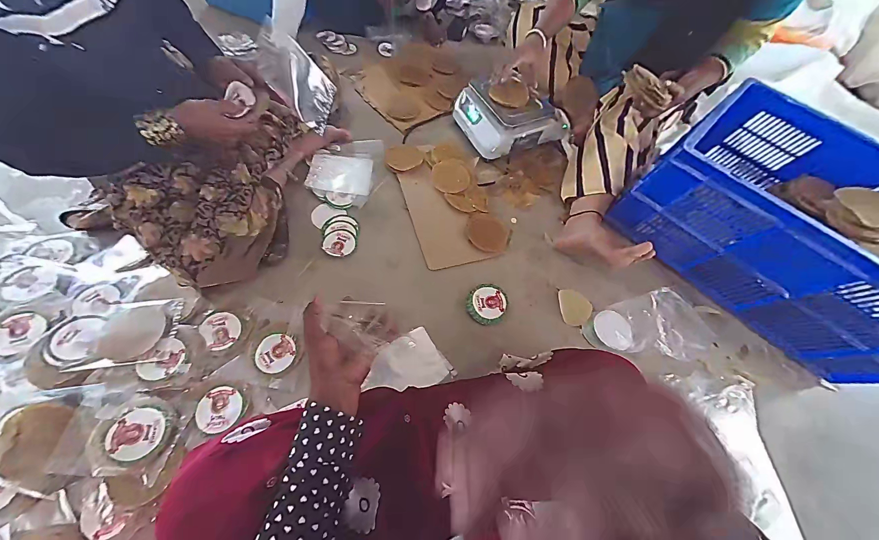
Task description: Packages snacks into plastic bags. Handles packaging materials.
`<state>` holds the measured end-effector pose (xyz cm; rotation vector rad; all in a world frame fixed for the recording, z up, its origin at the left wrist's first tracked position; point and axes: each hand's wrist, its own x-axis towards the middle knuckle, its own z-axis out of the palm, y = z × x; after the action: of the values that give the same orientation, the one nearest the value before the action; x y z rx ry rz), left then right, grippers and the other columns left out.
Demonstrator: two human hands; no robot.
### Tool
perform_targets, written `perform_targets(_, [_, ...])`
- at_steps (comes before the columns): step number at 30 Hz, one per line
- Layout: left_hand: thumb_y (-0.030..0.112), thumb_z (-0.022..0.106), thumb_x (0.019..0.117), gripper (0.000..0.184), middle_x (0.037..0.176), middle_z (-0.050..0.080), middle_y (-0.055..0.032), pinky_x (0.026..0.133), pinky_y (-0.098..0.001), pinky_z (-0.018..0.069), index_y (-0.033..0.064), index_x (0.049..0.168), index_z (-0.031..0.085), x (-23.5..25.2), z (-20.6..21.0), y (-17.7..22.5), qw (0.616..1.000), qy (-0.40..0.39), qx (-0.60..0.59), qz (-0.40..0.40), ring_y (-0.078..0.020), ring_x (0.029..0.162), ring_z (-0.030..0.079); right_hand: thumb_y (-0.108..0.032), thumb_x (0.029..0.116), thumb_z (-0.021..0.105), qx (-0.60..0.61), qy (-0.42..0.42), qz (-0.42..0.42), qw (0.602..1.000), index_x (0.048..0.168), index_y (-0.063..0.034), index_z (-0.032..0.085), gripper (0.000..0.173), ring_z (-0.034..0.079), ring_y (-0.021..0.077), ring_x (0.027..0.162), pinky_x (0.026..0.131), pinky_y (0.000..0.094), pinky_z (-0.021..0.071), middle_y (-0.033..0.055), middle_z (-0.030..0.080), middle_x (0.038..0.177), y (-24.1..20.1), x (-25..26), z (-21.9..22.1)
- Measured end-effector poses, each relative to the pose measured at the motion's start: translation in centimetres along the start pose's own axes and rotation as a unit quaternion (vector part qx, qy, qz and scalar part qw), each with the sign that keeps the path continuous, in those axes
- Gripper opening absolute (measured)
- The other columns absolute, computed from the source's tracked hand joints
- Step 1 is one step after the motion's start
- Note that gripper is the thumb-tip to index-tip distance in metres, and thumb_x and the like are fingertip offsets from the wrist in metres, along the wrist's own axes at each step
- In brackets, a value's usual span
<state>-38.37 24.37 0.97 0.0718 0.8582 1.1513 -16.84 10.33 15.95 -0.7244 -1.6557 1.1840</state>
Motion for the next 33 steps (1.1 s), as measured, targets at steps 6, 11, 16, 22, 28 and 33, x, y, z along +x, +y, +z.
perform_targets(6, [0.058, 0.033, 0.1046, 0.052, 0.097, 0.066, -0.0164, 0.069, -0.0578, 0.0602, 0.0125, 0.123, 0.047, 0.2, 0.9, 0.2, 0.999, 0.023, 0.006, 0.026, -0.0357, 0.082, 0.070, -0.027, 0.0875, 0.082, -0.396, 0.172, 0.450, 0.782, 0.111, 0.0011, 0.070, 0.039, 0.066, 0.0424, 0.100, 0.087, 0.0655, 0.0501, 0.0236, 0.070, 0.103, 23.5, 1.9, -16.9])
perform_targets(11, [0.054, 0.030, 0.1072, 0.046, 0.091, 0.067, -0.0118, 0.064, -0.0545, 0.0617, 0.0143, 0.121, 0.048, 0.0, 1.6, 0.1, 0.998, 0.043, 0.032, 0.040, -0.0318, 0.077, 0.071, -0.036, 0.0854, 0.082, -0.361, 0.174, 0.578, 0.710, 0.094, -0.0025, 0.075, 0.035, 0.067, 0.0387, 0.095, 0.083, 0.0629, 0.0514, 0.0206, 0.071, 0.097, 30.3, -1.3, -19.3])
perform_targets(16, [0.053, 0.029, 0.1077, 0.045, 0.089, 0.069, -0.0097, 0.063, -0.0528, 0.0622, 0.0152, 0.120, 0.049, 0.2, 1.7, 0.1, 0.998, 0.040, 0.036, 0.041, -0.0304, 0.076, 0.072, -0.033, 0.0893, 0.078, -0.322, 0.208, 0.609, 0.694, 0.098, -0.0050, 0.076, 0.030, 0.067, 0.0283, 0.085, 0.079, 0.0521, 0.0526, 0.0144, 0.072, 0.095, 29.7, -1.4, -19.6])
perform_targets(22, [0.056, 0.027, 0.1074, 0.050, 0.094, 0.067, -0.0125, 0.067, -0.0566, 0.0609, 0.0132, 0.122, 0.048, 0.3, 1.1, 0.1, 0.998, 0.020, 0.041, 0.038, -0.0336, 0.081, 0.071, -0.027, 0.0952, 0.070, -0.317, 0.226, 0.604, 0.695, 0.107, -0.0021, 0.074, 0.028, 0.068, 0.0319, 0.095, 0.087, 0.0547, 0.0521, 0.0179, 0.072, 0.105, 28.9, -1.6, -19.7])
perform_targets(28, [0.056, 0.028, 0.1068, 0.050, 0.094, 0.067, -0.0134, 0.066, -0.0566, 0.0610, 0.0129, 0.121, 0.049, 0.5, 1.1, 0.1, 0.998, 0.026, 0.042, 0.035, -0.0349, 0.079, 0.071, -0.021, 0.1018, 0.060, -0.324, 0.243, 0.551, 0.730, 0.110, -0.0012, 0.073, 0.026, 0.068, 0.0333, 0.097, 0.089, 0.0554, 0.0515, 0.0200, 0.072, 0.105, 28.1, -1.3, -20.2])
perform_targets(33, [0.054, 0.029, 0.1076, 0.047, 0.093, 0.068, -0.0113, 0.065, -0.0553, 0.0615, 0.0142, 0.123, 0.049, 0.2, 1.3, 0.0, 0.998, 0.031, 0.048, 0.037, -0.0322, 0.080, 0.072, -0.015, 0.0979, 0.068, -0.264, 0.328, 0.504, 0.755, 0.117, -0.0050, 0.069, 0.022, 0.068, 0.0244, 0.085, 0.078, 0.0452, 0.0533, 0.0138, 0.073, 0.099, 28.1, -1.2, -20.5])
